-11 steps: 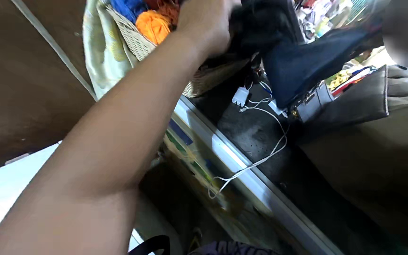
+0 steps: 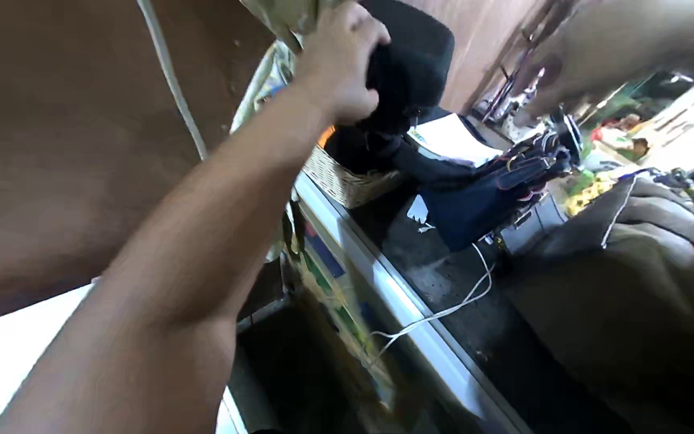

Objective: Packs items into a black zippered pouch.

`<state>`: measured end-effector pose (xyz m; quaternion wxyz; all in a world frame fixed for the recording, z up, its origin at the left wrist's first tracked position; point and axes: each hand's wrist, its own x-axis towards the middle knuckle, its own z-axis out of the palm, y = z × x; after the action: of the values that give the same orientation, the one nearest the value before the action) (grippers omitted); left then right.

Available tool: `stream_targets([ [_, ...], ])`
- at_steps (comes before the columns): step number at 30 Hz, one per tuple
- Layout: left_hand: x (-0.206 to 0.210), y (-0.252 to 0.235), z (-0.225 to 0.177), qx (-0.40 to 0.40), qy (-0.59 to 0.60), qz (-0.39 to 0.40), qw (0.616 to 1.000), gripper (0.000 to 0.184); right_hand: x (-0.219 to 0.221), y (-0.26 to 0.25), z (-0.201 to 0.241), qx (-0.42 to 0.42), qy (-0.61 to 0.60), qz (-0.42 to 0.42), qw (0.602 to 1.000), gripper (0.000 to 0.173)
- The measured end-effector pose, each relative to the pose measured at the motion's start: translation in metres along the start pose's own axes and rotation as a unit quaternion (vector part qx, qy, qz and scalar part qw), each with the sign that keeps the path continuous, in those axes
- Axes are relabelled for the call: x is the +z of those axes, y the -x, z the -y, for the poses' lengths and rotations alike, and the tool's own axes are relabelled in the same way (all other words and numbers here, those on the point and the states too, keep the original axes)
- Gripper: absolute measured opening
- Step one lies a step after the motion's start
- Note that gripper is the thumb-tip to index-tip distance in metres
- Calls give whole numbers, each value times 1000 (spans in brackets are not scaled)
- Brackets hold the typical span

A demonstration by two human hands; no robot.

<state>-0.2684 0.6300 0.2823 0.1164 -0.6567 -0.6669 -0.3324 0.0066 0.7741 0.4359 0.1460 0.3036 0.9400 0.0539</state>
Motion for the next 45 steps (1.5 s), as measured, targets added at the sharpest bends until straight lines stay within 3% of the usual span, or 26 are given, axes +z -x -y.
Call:
stream_targets([
  [3, 24, -14, -12, 82, -133, -11, 988, 98, -30, -37, 16, 119, -91, -147, 978, 36],
  [5, 40, -28, -18, 96, -194, 4, 976, 102, -34, -60, 30, 178, -133, -218, 950, 42],
  [7, 50, -41, -11, 79, -229, 7, 970, 101, -20, -73, 56, 201, -106, -305, 925, 36],
  [8, 52, -45, -4, 70, -222, 1, 973, 102, -10, -68, 76, 210, -88, -311, 923, 32],
  [11, 43, -44, 9, 34, -157, -3, 987, 105, 11, -49, 117, 251, -88, -203, 942, 34],
  [15, 6, -14, 7, -111, -25, -88, 990, 104, 24, -52, 102, 258, -99, -163, 947, 31],
  [19, -29, 32, 21, -188, 107, -197, 956, 119, 17, -75, 91, 231, -69, -163, 957, 29],
  [22, -54, 55, 27, -196, 90, -214, 953, 115, 31, -137, 95, 177, -55, -188, 964, 31],
  [25, -70, 62, 33, -199, 80, -232, 949, 113, 45, -146, 132, 93, -104, -136, 981, 51],
  [28, -85, 65, 35, -212, 102, -242, 941, 112, 64, -158, 152, 68, -157, -148, 974, 72],
  [32, -95, 70, 41, -197, 80, -222, 952, 116, 55, -192, 155, 65, -135, -193, 970, 47],
  [36, -94, 75, 52, -163, 52, -211, 963, 118, 41, -238, 155, 33, -83, -155, 984, 42],
  [39, -98, 80, 59, -146, 54, -214, 964, 117, 52, -257, 164, 31, -115, -150, 982, 40],
  [41, -104, 85, 59, -151, 68, -211, 963, 114, 49, -248, 184, 20, -110, -102, 988, 41],
  [43, -110, 98, 57, -152, 74, -202, 965, 112, 38, -236, 211, -11, 2, -18, 1000, 39],
  [45, -116, 123, 51, -137, 73, -201, 967, 109, 41, -246, 217, 2, 50, 2, 999, 43],
])
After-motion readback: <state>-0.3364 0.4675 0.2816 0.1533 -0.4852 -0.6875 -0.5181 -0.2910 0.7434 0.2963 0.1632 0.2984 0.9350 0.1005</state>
